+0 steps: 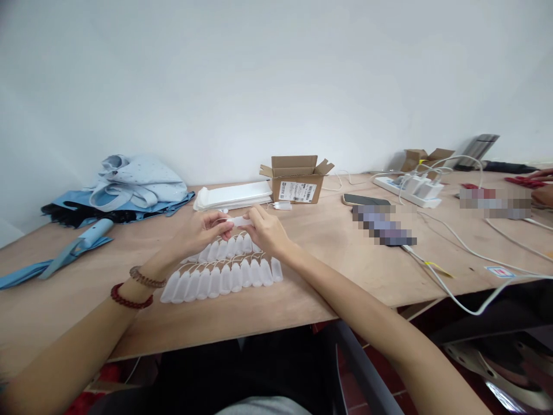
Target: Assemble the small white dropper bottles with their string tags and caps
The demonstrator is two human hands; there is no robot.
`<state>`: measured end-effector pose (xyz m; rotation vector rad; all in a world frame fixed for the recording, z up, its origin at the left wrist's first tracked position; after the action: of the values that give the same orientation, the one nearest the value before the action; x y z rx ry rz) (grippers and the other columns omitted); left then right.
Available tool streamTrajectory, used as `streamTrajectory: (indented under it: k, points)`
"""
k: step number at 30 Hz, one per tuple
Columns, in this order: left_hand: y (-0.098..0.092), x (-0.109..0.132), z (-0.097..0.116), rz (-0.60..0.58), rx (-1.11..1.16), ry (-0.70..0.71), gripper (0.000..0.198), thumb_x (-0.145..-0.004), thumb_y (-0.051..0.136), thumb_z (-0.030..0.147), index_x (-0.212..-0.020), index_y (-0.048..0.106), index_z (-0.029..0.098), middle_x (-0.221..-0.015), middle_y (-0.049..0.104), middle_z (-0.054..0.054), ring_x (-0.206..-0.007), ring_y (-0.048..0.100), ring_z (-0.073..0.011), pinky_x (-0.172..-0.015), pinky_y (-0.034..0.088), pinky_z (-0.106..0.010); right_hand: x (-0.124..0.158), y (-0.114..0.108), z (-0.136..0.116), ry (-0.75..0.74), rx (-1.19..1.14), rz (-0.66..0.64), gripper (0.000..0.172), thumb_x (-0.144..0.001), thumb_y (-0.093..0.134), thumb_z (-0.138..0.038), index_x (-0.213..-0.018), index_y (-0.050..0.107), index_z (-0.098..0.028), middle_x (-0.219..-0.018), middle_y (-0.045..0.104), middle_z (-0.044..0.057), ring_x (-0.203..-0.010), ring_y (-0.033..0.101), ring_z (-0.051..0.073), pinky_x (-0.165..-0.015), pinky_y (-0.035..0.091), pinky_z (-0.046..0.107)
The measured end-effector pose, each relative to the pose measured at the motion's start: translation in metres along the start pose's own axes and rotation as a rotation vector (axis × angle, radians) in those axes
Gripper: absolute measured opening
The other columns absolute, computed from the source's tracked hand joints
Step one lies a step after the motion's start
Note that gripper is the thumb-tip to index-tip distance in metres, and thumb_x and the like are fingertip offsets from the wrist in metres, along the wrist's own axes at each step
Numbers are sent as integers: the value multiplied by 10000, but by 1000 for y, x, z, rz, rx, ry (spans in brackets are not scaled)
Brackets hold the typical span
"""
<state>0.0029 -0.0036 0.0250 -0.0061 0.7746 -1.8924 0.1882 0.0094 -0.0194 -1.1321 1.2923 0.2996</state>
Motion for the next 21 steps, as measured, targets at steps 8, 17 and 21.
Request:
streamTrajectory:
  k: [8,17,21]
  points:
    - [-1,0,1,-43,59,-90,308,-843,560,409,-778,633,117,-701,656,-55,-630,621,-142,-603,513,-258,-1,-1,2,4,-8,2,84,-882,550,-262,-882,499,-195,-883,578,72,-721,557,169,-592,452,268]
    - [-2,-1,1,-77,41,-92,324,-857,539,380,-711,634,107,-641,647,-49,-593,611,-127,-587,497,-232,0,-1,3,15,-48,-22,105,-881,549,-282,-896,542,-178,-859,599,69,-716,556,164,-628,441,265]
    - [-4,1,3,-27,-133,26,282,-860,529,323,-708,654,122,-668,666,-38,-616,599,-120,-562,452,-204,-1,-4,1,110,-103,-35,119,-845,595,-288,-838,568,-172,-772,616,40,-632,527,136,-604,409,247]
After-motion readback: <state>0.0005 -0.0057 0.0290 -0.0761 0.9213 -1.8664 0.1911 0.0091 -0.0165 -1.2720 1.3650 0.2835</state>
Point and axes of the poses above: each hand's wrist, its own x-axis away from the middle knuckle, its own y-axis out of the palm, z = x × y, the point moved 1 cm from there along -x, towards the middle knuckle
